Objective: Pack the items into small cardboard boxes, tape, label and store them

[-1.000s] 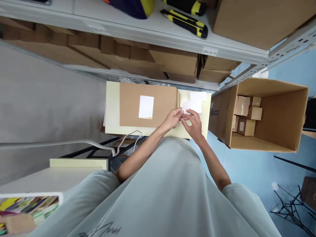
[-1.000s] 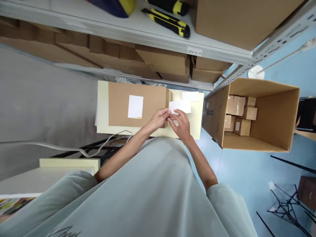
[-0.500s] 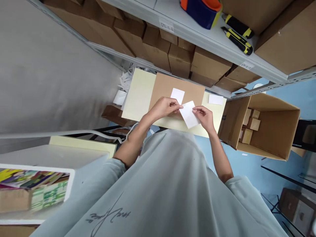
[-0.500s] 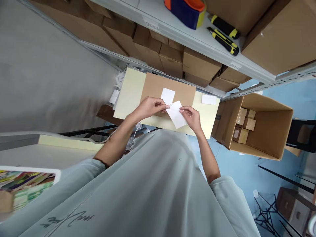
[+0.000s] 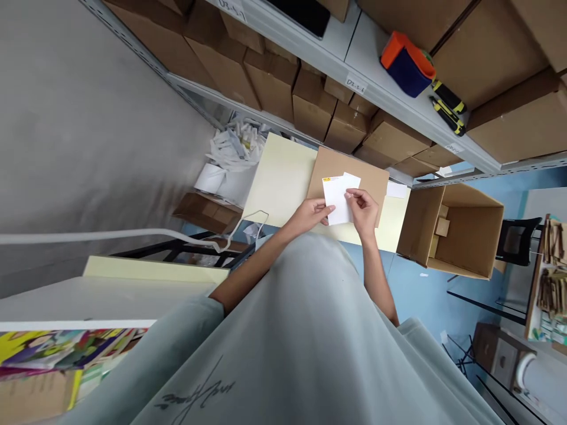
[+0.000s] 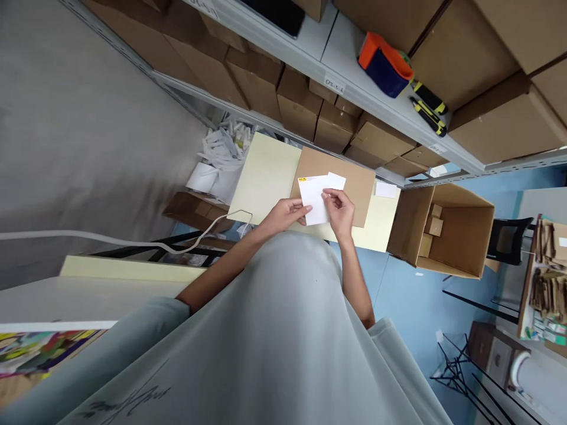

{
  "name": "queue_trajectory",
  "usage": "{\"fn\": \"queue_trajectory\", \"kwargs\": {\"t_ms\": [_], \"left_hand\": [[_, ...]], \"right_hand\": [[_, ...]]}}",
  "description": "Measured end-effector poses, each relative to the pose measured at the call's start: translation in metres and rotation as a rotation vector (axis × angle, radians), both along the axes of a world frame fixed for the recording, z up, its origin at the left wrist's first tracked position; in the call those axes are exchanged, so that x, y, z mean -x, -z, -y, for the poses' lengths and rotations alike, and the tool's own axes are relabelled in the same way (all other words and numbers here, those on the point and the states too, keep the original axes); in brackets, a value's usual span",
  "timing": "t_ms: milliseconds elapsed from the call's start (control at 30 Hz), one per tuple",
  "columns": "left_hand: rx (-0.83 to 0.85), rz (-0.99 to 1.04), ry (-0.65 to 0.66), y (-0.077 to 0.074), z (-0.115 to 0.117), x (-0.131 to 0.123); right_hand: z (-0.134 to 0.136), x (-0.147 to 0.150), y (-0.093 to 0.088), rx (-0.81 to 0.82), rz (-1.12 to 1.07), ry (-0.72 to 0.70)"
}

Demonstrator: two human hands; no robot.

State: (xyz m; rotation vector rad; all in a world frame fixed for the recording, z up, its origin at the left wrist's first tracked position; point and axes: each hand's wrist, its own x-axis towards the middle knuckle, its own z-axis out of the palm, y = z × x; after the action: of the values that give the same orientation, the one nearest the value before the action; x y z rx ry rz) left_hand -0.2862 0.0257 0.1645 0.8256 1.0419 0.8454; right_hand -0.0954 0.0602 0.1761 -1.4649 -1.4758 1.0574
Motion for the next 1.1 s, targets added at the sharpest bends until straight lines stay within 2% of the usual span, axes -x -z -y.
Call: {"fn": "queue_trajectory", "kwargs": {"t_ms": [200, 333, 433, 567, 833, 1100], "left_hand": [[0.038, -0.041, -0.086, -0.001, 0.009, 0.057], [0.072, -0.015, -0.107, -0.004, 0.017, 0.069], [0.090, 0.008, -0.119, -0.005, 0.023, 0.060], [0.107, 0.047, -0.104, -0.005, 0.030, 0.037], [0.056, 0.035, -0.088, -0.009, 0.032, -0.008], [-0.010, -0.035, -0.071, -0.019, 0.024, -0.034]], "right_hand": [[-0.006, 0.065, 0.007, 0.033, 0.009, -0.041], [-0.011, 0.079, 0.005, 0.027, 0.042, -0.025], [-0.012, 0.067, 0.002, 0.014, 0.036, 0.078], [-0.008, 0.040, -0.002, 0.000, 0.011, 0.170], [-0.007, -0.004, -0.008, 0.018, 0.002, 0.185], [-0.016, -0.031, 0.002, 0.056, -0.051, 0.222]]}}
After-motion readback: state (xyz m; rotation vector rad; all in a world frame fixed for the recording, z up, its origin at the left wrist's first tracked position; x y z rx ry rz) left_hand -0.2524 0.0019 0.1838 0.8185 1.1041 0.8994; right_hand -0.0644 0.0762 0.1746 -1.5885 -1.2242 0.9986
